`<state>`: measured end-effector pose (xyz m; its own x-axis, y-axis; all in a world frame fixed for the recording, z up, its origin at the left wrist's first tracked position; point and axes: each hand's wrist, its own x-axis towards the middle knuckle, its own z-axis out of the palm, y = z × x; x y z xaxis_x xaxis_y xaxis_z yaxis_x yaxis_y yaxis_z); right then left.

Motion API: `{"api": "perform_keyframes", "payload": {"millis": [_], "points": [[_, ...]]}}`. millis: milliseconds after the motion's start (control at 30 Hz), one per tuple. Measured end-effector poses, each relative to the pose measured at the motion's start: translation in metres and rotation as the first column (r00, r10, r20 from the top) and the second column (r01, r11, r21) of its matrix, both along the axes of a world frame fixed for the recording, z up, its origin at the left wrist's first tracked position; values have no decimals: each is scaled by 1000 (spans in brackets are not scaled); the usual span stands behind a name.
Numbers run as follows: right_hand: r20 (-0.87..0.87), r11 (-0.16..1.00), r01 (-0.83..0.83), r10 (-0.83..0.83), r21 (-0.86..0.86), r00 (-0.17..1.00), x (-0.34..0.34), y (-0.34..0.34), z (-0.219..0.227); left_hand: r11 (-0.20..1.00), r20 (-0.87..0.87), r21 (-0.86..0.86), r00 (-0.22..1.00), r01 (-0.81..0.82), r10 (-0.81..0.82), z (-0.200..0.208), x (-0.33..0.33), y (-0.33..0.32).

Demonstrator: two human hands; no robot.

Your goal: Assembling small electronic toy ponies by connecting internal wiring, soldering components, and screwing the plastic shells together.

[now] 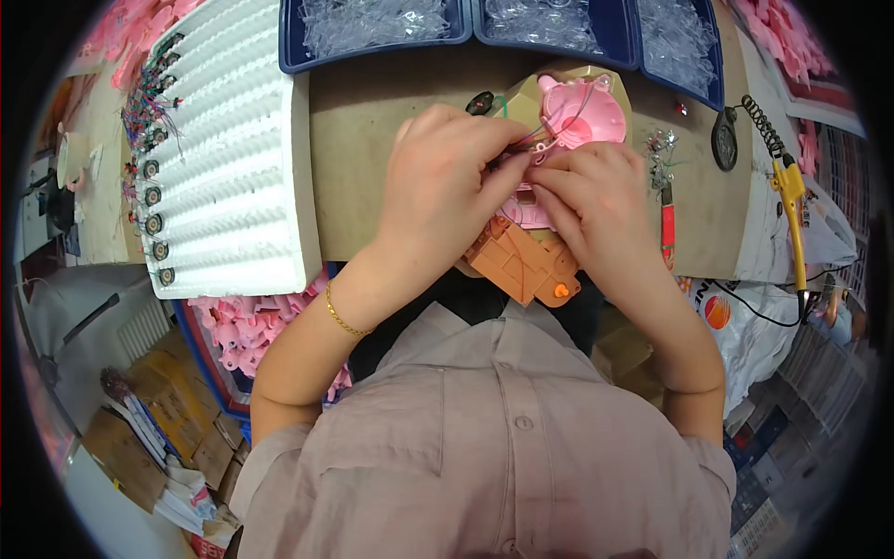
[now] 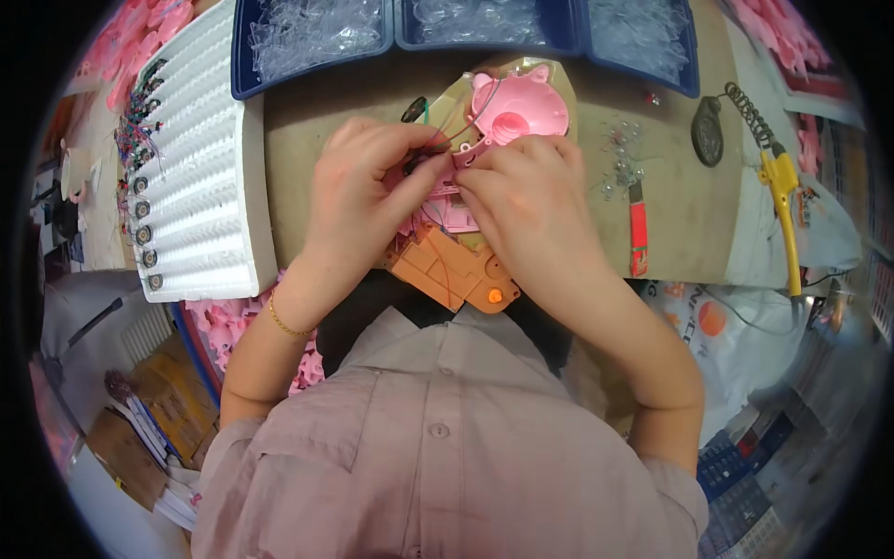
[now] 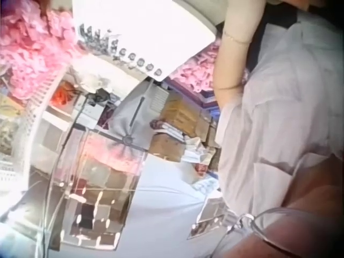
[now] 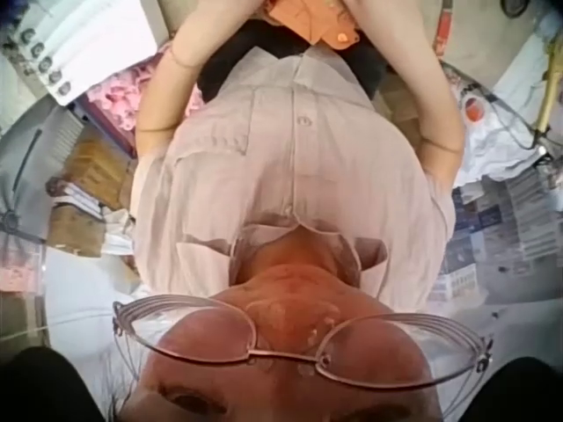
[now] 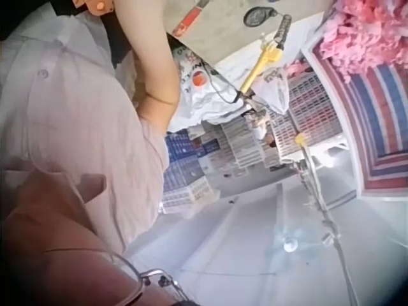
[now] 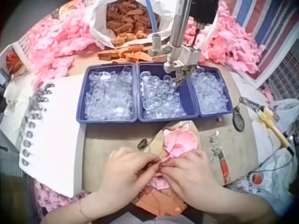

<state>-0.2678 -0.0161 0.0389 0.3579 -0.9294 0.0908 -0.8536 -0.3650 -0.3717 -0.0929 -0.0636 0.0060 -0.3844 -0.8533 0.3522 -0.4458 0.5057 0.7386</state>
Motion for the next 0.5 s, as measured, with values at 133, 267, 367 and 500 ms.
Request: {"api": "perform_keyframes", "payload": {"millis": [133, 267, 367, 500], "points": [[39, 1000, 15, -16, 8, 999, -1, -1, -2, 1000, 17, -19, 1000, 7, -7, -1, 2, -2], [168, 999, 50, -49, -1, 985, -10, -4, -2, 1000, 3, -29, 1000, 5, -5, -1, 0, 0], [81, 1000, -10, 8, 21, 997, -7, -8, 1, 1000, -7, 13, 1000, -4, 4, -2, 0, 1], [66, 1000, -3, 2, 26, 998, -8, -8, -4, 998, -18, 69, 1000, -14, 15, -2, 0, 1]]}}
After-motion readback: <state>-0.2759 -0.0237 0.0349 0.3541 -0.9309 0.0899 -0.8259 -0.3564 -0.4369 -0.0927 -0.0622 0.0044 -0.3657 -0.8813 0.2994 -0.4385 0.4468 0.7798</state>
